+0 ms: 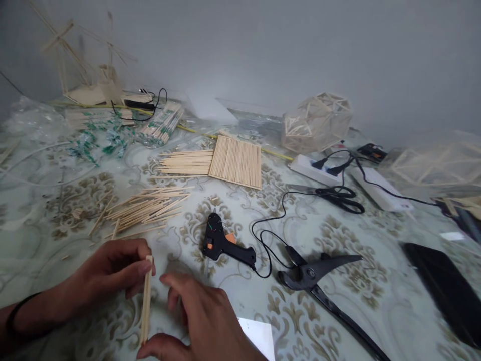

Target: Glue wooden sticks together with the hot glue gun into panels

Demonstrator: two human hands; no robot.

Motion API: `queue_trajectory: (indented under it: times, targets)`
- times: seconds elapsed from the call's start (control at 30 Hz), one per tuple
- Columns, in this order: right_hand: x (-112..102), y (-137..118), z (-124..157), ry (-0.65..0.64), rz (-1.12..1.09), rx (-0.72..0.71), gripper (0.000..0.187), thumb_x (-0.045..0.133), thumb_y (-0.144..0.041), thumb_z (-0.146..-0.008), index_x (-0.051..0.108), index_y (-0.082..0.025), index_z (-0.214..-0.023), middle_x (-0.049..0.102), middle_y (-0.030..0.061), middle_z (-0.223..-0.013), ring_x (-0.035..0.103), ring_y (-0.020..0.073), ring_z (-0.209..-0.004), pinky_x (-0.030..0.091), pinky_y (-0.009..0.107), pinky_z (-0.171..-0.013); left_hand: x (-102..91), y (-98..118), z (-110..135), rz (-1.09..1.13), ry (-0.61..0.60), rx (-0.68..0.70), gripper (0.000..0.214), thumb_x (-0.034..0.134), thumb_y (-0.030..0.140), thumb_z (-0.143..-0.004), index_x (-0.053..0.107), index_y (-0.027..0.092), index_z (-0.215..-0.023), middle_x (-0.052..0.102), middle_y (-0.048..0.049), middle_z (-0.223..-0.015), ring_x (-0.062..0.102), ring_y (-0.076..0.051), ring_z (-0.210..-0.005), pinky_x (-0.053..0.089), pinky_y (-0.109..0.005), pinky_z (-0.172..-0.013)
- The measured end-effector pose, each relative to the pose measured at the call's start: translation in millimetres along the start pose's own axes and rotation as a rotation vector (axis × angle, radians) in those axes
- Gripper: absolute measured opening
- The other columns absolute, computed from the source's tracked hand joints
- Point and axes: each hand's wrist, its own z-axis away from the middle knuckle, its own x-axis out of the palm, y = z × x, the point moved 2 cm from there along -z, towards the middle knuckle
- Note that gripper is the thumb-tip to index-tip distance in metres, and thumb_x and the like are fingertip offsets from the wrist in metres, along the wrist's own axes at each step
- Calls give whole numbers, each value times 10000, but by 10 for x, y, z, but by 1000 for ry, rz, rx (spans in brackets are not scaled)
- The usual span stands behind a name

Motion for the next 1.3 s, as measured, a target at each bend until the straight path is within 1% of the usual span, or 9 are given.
queue_trajectory:
  times: [0.1, 0.27, 0.33, 0.47, 0.57, 0.67, 0.77, 1.0, 1.3]
  targets:
    - [0, 12, 7, -15, -16, 37, 937, 852, -658, -714, 447, -282, -1471, 736, -16, -906, 673, 150, -638, 543, 274, -657, 31, 12, 12, -41, -54, -4, 318, 629, 435, -938, 576, 173, -764, 531, 38, -644, 450, -99, -601, 391, -200, -559]
    - [77, 78, 19, -71, -6, -17, 1111, 920, -493, -693, 266, -351, -1580, 729, -15, -1023, 682, 158, -667, 556, 294, -696, 75, 16, 23, -117, -151, -34, 333, 591, 436, -949, 588, 161, -760, 567, 16, -671, 454, -100, -590, 382, -202, -544]
    - [105, 104, 22, -90, 10, -67, 1082, 904, -485, -705, 277, -329, -1572, 725, 0, -1023, 688, 172, -682, 548, 302, -696, 94, 23, 27, -125, -188, -34, 296, 573, 393, -966, 614, 155, -795, 574, 20, -668, 454, -93, -576, 365, -193, -530]
    - [82, 109, 11, -175, 35, -55, 903, 830, -498, -777, 376, -255, -1519, 731, 26, -980, 694, 188, -708, 532, 300, -706, 122, 51, 42, -98, -241, -66, 245, 575, 359, -970, 649, 153, -861, 566, 30, -648, 472, -93, -572, 374, -191, -543]
    - [64, 122, 17, -174, 14, -54, 811, 806, -488, -810, 406, -265, -1481, 727, 1, -924, 692, 173, -671, 512, 277, -649, 130, 76, 67, -115, -277, -91, 249, 555, 363, -976, 658, 159, -878, 547, 37, -643, 448, -93, -566, 365, -194, -537]
    - [89, 172, 51, -52, 10, -59, 872, 822, -557, -762, 386, -282, -1464, 711, -29, -864, 647, 145, -569, 491, 270, -582, 122, 100, 98, -218, -287, -52, 228, 572, 350, -958, 643, 176, -830, 550, 39, -657, 451, -99, -602, 380, -196, -564]
    - [88, 170, 85, 50, 72, -41, 982, 837, -639, -700, 356, -291, -1482, 700, -33, -852, 637, 144, -562, 525, 299, -625, 122, 96, 116, -278, -326, -52, 280, 618, 393, -930, 580, 189, -741, 543, 43, -632, 476, -105, -614, 382, -196, -568]
    - [-70, -27, 79, 97, 159, -53, 1026, 847, -691, -683, 339, -323, -1495, 709, -48, -858, 698, 167, -651, 567, 301, -695, 137, 69, 112, -163, -402, -129, 317, 606, 447, -948, 556, 199, -757, 612, 25, -648, 564, -120, -605, 418, -204, -587]
    - [-102, -36, 81, 121, 153, -43, 1072, 881, -657, -655, 325, -334, -1512, 712, -68, -813, 702, 163, -613, 578, 303, -702, 168, 43, 132, 1, -406, -153, 320, 644, 443, -950, 534, 191, -787, 539, 39, -657, 468, -95, -593, 362, -196, -562]
